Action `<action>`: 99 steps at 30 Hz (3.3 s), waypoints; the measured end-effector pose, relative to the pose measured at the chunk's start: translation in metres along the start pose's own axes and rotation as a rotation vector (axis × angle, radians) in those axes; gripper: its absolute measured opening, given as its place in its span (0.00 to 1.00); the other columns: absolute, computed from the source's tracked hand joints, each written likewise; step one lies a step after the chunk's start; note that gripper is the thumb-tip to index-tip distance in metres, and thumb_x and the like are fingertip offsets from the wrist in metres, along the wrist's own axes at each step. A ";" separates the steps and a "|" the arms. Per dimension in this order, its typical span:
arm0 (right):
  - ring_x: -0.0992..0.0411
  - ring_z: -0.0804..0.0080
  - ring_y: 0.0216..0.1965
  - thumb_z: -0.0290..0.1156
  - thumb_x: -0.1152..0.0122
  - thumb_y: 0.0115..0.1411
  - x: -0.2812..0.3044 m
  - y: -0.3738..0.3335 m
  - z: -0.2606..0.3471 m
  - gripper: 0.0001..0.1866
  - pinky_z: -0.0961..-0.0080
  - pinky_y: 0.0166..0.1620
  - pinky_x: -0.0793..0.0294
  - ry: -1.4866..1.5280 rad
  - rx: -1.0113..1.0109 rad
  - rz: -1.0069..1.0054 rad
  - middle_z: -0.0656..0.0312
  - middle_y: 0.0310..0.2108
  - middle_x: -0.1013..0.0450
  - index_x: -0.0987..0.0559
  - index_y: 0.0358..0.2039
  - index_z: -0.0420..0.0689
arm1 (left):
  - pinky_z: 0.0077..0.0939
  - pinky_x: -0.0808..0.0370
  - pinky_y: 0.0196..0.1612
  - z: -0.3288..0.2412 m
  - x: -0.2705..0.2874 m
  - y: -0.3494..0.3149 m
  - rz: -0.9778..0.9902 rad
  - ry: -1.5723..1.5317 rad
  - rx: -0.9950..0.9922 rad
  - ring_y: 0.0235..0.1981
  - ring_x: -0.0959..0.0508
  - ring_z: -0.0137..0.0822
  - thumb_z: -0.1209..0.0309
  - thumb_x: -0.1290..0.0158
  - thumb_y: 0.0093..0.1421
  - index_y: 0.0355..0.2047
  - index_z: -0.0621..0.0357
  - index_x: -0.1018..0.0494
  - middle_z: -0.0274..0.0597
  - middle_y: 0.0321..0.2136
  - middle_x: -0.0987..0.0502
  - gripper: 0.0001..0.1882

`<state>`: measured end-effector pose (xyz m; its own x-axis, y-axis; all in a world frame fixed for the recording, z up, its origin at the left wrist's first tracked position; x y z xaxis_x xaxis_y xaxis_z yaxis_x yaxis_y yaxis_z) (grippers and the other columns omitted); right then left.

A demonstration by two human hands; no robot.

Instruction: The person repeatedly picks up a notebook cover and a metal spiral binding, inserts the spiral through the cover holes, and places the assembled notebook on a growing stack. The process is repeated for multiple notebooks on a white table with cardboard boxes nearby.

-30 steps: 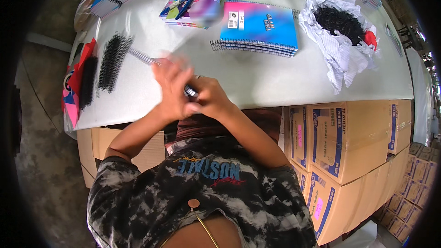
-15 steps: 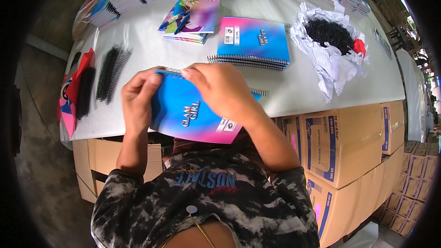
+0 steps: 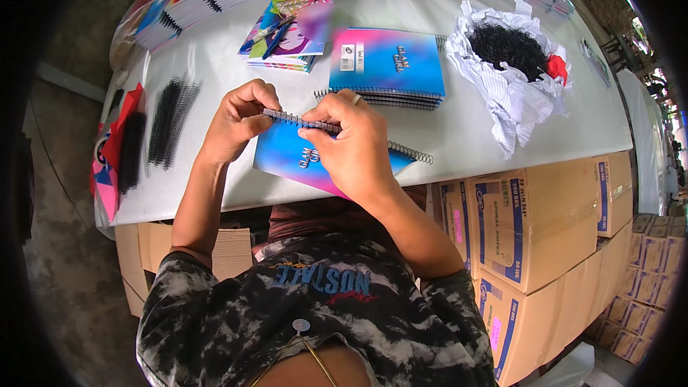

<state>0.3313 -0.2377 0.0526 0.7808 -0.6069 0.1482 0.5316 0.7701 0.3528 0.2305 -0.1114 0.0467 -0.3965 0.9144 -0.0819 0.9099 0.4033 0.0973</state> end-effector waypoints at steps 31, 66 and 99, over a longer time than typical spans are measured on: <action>0.34 0.70 0.34 0.32 0.40 0.55 0.137 0.028 -0.164 0.10 0.75 0.39 0.33 -0.308 0.031 -0.834 0.59 0.31 0.32 0.23 0.30 0.37 | 0.33 0.33 0.36 0.098 -0.027 0.088 -0.781 0.820 -0.301 0.32 0.32 0.43 0.66 0.46 0.55 0.27 0.62 0.27 0.45 0.28 0.32 0.11; 0.33 0.80 0.25 0.25 0.45 0.56 0.028 -0.003 -0.014 0.10 0.83 0.29 0.34 0.036 0.078 0.181 0.57 0.26 0.26 0.24 0.38 0.34 | 0.37 0.43 0.56 -0.020 0.025 -0.058 -0.789 0.700 -0.548 0.54 0.37 0.40 0.79 0.47 0.41 0.54 0.62 0.40 0.47 0.51 0.36 0.35; 0.32 0.76 0.45 0.22 0.40 0.53 -0.006 -0.005 -0.069 0.19 0.80 0.50 0.35 0.310 0.045 0.265 0.57 0.45 0.28 0.27 0.46 0.35 | 0.39 0.30 0.38 -0.032 0.206 -0.094 -0.929 1.373 -0.070 0.38 0.24 0.47 0.61 0.52 0.56 0.37 0.60 0.30 0.52 0.34 0.24 0.15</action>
<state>0.3466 -0.2241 -0.0142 0.9543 -0.2958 -0.0433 0.2895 0.8782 0.3808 0.0597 0.0398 0.0525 -0.6053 -0.2906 0.7411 0.3250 0.7596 0.5633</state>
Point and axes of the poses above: each hand's wrist, its own y-axis towards the middle knuckle, its own x-axis out of the back of the hand, z = x × y, the point moved 6 cm from there along y, towards the middle knuckle
